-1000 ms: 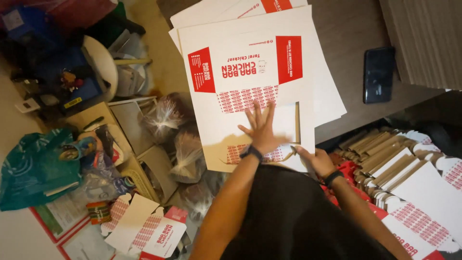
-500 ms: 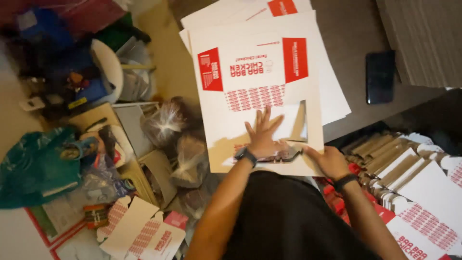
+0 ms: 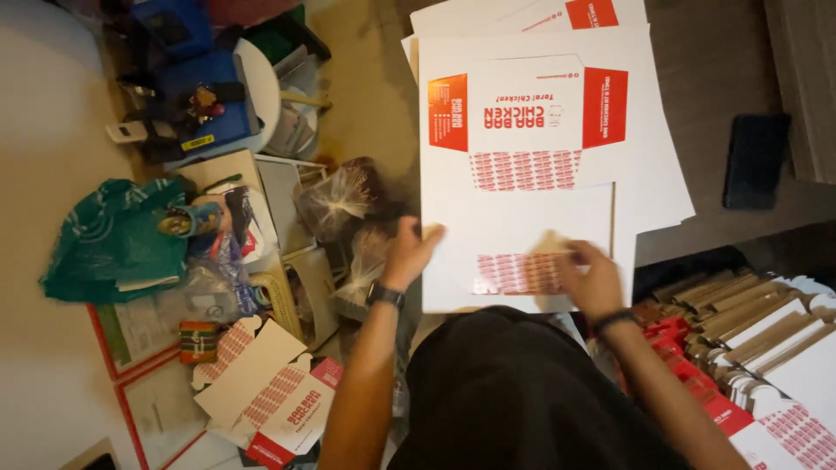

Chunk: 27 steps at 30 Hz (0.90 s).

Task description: Removing waste material from die-cut cardboard sheets to prepare box blanks and stacking them.

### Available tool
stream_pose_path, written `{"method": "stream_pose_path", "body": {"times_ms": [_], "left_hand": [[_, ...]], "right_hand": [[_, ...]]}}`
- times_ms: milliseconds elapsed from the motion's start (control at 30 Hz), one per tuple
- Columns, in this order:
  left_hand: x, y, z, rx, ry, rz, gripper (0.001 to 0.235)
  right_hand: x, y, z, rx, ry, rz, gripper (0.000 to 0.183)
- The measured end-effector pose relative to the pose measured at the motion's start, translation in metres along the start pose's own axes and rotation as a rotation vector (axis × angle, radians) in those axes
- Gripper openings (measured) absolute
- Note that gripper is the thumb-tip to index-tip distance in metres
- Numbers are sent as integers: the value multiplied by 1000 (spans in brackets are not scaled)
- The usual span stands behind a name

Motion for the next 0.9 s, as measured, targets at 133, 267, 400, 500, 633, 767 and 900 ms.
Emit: {"method": "stream_pose_path", "body": {"times_ms": [133,267,400,500,633,767,900], "left_hand": [[30,29,17,39,188,-178,78],[6,-6,44,-53,321,-193,81],[-11,-21,57,-89,297,-208,74],[-4,-17,54,-132,328,-186,63],[-5,-25,58,-137,343,-169,58],[18,-26,57,-101,279,-54,44],[56,-35,63,8,319,-24,32]], "right_hand": [[48,15,-112,38,135,-295,30],[93,21,-145,213,-86,-671,44],[121,35,-133,232,-254,-681,68],[112,27,-150,326,-241,-626,79],[120,37,-145,399,-196,-664,65],[125,43,-136,449,-121,-598,30],[143,57,-118,335,-268,-605,39]]}}
Point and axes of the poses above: each hand's wrist, its own y-axis towards the middle knuckle, its own x-axis out of the palm, z = x × y, the point moved 6 cm from there along y, towards the middle knuckle, and after that the axes turned 4 degrees about -x, right-handed, at the moved point
